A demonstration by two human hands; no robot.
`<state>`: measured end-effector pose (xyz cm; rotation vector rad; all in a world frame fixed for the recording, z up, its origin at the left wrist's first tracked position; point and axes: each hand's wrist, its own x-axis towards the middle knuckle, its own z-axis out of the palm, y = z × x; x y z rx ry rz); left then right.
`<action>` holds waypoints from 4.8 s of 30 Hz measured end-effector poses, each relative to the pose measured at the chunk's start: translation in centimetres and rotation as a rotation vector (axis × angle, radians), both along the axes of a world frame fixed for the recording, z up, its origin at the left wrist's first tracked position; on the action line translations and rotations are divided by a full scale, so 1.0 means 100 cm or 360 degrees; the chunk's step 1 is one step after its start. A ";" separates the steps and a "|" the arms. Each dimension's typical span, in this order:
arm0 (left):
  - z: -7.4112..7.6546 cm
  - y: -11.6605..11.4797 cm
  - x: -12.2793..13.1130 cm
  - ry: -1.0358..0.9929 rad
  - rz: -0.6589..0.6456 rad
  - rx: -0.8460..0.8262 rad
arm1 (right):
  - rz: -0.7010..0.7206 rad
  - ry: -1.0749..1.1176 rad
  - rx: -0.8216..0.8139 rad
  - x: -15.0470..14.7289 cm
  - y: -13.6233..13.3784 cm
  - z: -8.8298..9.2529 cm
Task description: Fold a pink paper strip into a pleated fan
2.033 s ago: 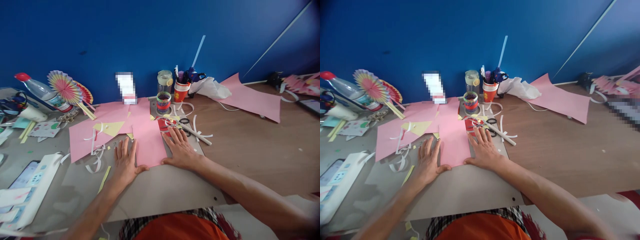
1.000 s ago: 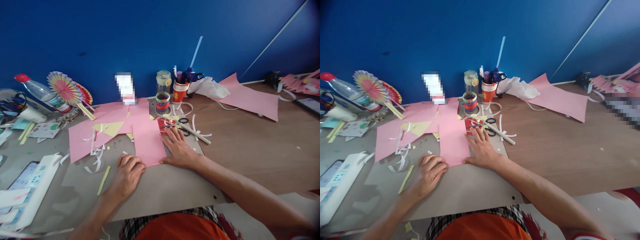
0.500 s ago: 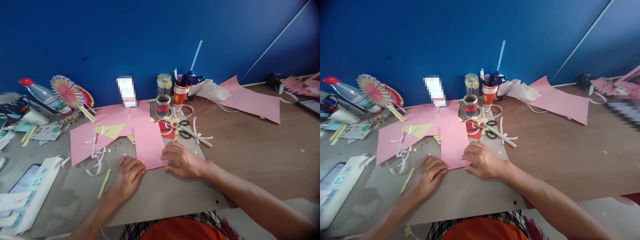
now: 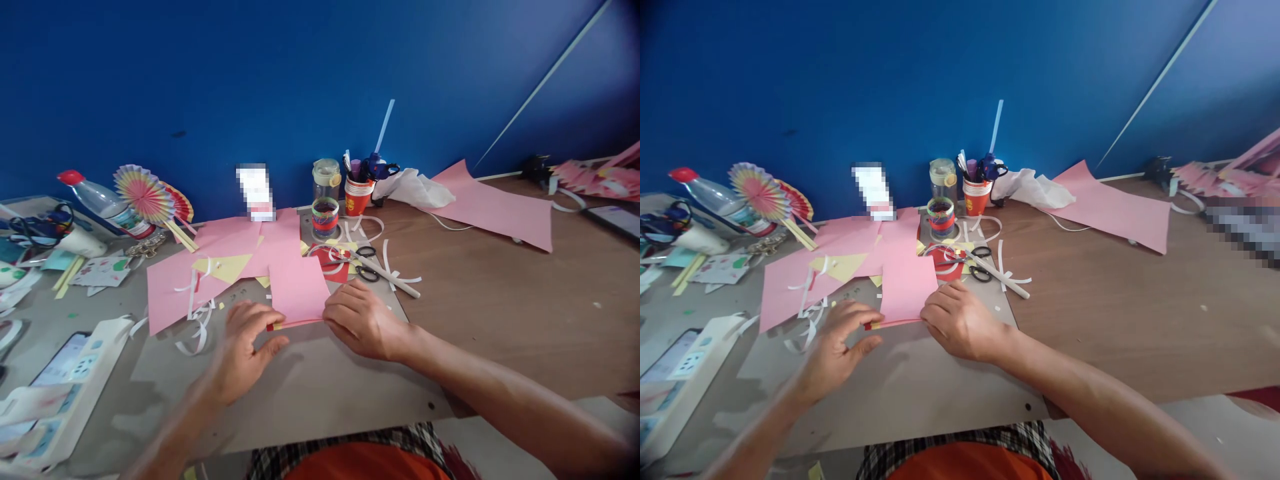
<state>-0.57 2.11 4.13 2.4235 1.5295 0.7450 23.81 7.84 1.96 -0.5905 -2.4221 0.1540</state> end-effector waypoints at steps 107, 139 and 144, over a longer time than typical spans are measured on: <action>-0.034 0.011 0.021 0.0709 -0.0224 -0.0341 | -0.0035 -0.0822 -0.0112 -0.015 0.005 -0.030; -0.049 -0.022 0.028 0.1071 -0.0169 0.0461 | 0.0039 -0.0883 0.0017 -0.012 -0.014 -0.024; -0.048 -0.036 0.030 0.1126 -0.0068 0.0328 | -0.0089 -0.0879 0.0019 -0.011 -0.022 -0.027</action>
